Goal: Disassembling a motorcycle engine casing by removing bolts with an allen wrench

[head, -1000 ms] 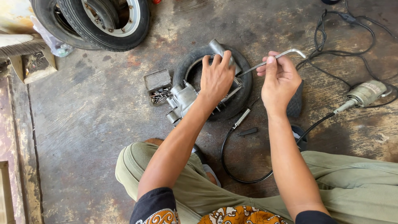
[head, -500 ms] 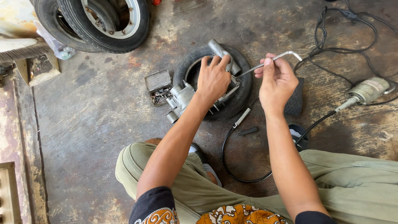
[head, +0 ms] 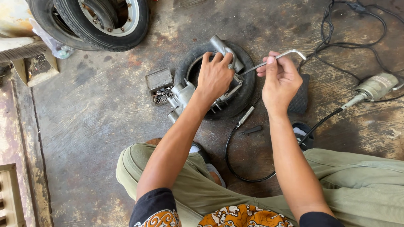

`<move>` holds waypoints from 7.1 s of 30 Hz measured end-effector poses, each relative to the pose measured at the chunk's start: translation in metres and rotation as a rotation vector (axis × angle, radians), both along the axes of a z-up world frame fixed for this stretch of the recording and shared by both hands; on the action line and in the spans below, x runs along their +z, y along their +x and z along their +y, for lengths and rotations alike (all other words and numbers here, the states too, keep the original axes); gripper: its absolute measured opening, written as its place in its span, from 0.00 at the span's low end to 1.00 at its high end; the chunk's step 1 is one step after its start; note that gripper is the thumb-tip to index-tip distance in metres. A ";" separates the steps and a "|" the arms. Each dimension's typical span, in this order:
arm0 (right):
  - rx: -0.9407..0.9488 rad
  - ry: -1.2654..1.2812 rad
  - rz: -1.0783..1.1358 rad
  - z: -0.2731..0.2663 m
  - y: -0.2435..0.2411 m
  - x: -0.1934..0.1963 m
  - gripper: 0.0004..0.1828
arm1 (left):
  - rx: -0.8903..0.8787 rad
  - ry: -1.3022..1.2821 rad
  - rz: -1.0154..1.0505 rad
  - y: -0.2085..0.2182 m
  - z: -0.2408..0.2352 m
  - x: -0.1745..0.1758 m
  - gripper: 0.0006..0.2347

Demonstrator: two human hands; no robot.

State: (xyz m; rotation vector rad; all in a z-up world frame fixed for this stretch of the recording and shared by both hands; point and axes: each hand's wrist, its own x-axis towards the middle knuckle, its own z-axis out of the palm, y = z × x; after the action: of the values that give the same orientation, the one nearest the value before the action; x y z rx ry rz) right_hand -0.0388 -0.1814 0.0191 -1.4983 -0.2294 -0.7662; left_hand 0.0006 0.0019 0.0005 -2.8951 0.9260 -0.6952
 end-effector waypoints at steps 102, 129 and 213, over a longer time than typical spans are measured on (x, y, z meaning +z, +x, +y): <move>0.224 -0.108 0.243 -0.051 -0.031 -0.004 0.11 | 1.508 -0.845 0.808 -0.161 0.049 -0.252 0.21; 0.241 -0.110 0.014 -0.007 -0.019 0.030 0.11 | 0.481 -0.677 0.478 -0.072 -0.002 -0.033 0.51; 0.372 -0.480 0.318 0.033 -0.069 0.034 0.10 | 0.126 -0.678 0.467 -0.071 0.038 -0.056 0.37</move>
State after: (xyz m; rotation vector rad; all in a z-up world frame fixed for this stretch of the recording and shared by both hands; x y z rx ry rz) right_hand -0.1079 -0.1484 0.0536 -1.9303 -0.4582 -0.1691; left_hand -0.0707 0.0394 -0.0552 -3.7896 0.5921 -0.3711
